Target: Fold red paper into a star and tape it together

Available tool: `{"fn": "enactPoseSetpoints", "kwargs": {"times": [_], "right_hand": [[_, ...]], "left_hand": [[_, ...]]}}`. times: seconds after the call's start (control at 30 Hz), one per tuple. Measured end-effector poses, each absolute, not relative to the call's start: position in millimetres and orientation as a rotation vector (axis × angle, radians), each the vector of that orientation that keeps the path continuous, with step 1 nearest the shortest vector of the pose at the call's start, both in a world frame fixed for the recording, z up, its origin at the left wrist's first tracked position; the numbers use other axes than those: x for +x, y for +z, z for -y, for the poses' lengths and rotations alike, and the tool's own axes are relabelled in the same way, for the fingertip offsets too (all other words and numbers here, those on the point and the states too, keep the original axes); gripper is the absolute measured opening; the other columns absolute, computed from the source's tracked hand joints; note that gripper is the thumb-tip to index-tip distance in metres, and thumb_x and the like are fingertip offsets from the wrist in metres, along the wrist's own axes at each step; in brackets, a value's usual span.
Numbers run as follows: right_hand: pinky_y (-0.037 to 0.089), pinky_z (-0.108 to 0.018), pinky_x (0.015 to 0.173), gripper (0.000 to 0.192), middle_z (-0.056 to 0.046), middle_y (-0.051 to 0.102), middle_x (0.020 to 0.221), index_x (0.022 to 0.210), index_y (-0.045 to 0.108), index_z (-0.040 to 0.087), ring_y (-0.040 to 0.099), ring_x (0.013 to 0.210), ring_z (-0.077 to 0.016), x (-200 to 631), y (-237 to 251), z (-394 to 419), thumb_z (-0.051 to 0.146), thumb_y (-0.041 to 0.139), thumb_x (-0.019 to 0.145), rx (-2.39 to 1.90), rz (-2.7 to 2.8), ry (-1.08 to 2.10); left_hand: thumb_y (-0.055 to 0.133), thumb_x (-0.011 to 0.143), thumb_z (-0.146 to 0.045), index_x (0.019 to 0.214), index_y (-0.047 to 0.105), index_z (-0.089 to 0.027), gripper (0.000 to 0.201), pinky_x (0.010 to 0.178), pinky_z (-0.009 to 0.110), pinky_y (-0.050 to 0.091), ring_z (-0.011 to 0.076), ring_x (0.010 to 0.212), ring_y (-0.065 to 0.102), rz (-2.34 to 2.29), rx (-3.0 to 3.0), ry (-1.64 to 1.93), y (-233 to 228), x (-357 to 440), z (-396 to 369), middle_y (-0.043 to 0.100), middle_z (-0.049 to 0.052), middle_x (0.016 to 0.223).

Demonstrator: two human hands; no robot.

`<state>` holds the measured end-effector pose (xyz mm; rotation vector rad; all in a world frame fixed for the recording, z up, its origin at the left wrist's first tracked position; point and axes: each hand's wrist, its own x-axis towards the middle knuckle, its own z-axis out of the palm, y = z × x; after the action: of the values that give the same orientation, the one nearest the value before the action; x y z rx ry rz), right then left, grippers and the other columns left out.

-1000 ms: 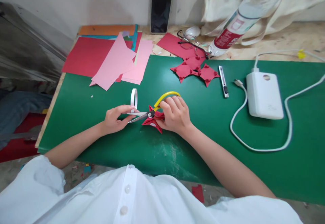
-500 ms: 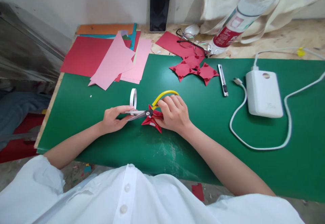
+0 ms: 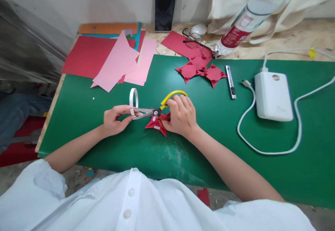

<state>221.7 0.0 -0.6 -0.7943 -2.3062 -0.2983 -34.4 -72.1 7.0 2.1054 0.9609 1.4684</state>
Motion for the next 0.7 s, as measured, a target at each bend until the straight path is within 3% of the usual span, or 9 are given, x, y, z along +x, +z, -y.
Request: {"fn": "enactPoseSetpoints", "kwargs": {"times": [0.43,0.7], "right_hand": [[0.039,-0.036,0.068,0.034,-0.004,0.059,0.08,0.103,0.047,0.023,0.053,0.071,-0.0221,218.8,2.4,4.4,0.05,0.061,0.087,-0.783,2.271,-0.396],[0.036,-0.035,0.067,0.039,-0.004,0.062,0.079,0.09,0.053,0.024,0.053,0.069,-0.0197,217.1,5.8,7.3,0.062,0.06,0.089,-0.744,2.235,-0.459]], "left_hand": [[0.06,0.095,-0.01,0.133,0.058,-0.02,0.04,0.091,0.018,0.061,0.0101,0.101,0.076,-0.918,2.61,1.397,3.5,-36.3,71.1,0.079,0.006,0.107],[0.061,0.096,-0.019,0.111,0.069,-0.02,0.017,0.076,0.019,0.06,0.0112,0.083,0.075,-0.94,2.709,1.349,3.7,-37.1,72.3,0.078,0.004,0.093]]}}
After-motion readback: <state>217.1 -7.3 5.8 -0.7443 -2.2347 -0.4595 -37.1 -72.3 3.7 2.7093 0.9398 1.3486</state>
